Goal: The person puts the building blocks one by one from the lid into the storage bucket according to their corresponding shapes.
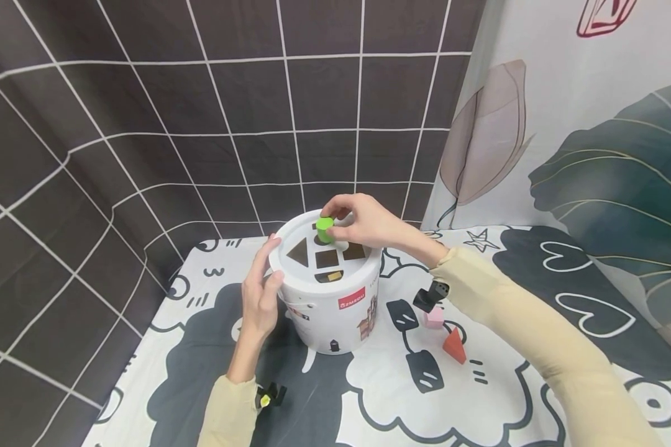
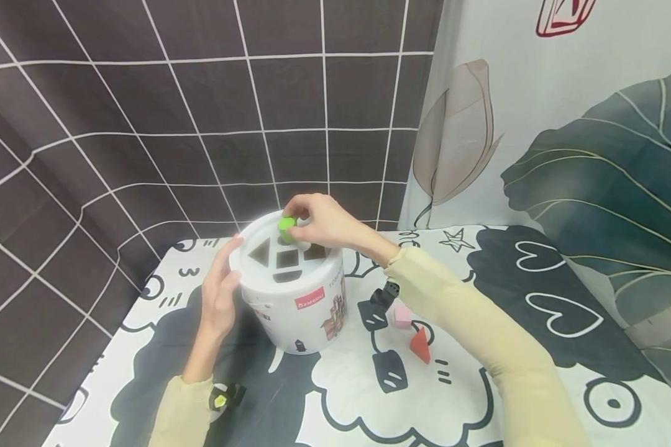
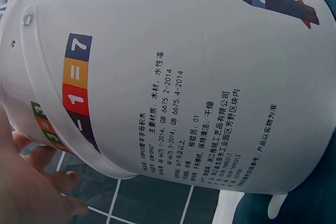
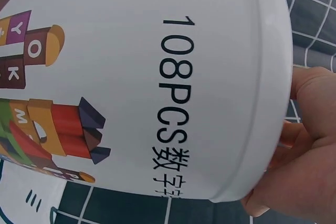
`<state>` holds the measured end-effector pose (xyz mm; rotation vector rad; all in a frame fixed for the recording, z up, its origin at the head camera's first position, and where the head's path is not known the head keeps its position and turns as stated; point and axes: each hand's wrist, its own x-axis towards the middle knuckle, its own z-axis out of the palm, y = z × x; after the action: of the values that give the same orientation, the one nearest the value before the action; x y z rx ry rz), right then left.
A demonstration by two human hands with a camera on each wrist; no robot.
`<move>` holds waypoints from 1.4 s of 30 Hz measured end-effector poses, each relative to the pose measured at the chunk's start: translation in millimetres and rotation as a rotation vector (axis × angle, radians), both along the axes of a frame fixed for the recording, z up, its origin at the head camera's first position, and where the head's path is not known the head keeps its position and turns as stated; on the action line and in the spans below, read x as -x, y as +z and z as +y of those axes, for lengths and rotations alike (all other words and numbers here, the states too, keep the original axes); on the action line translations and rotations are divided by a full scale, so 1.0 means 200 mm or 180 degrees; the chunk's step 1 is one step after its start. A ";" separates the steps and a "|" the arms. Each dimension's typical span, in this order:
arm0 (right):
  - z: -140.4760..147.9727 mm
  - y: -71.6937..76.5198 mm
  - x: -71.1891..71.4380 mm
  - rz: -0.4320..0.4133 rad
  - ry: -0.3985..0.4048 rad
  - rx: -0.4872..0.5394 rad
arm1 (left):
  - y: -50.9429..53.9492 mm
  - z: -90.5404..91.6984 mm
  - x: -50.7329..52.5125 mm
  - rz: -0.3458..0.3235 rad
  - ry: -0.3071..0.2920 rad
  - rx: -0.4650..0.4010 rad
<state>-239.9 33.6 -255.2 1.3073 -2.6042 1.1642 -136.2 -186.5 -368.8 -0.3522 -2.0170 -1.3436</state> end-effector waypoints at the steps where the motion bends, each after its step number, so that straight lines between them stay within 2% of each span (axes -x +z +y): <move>1: -0.01 0.00 0.00 -0.0005 0.0005 -0.0006 | 0.00 0.00 0.00 0.0001 -0.0002 0.0001; 11: -0.02 -0.01 0.00 -0.0069 0.0018 -0.0170 | 0.00 0.00 0.00 -0.0052 0.0014 0.0019; 17: 0.02 -0.02 -0.01 -0.0046 -0.0079 -0.0185 | -0.01 0.00 -0.01 -0.0033 0.0024 -0.0010; 22: 0.14 -0.04 -0.02 -0.0056 -0.0229 0.0131 | -0.01 0.00 -0.01 -0.0004 0.0011 -0.0028; 28: 0.38 -0.07 -0.06 -0.0105 -0.0424 0.0368 | -0.01 0.00 0.01 0.0055 0.0013 -0.0026; 33: 0.62 -0.19 -0.11 -0.0047 -0.0435 0.0123 | 0.00 0.00 0.00 0.0024 0.0030 -0.0006; 37: 0.79 -0.34 -0.19 -0.0080 -0.0442 -0.0123 | -0.01 0.00 0.00 0.0008 0.0057 0.0012; 42: 0.95 -0.53 -0.28 -0.0213 -0.0492 -0.0166 | -0.01 0.00 0.00 0.0054 0.0072 0.0021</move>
<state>-184.1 223.3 -361.1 1.0693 -2.7429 1.1423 -136.2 -186.3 -370.8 -0.3416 -2.0060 -1.3163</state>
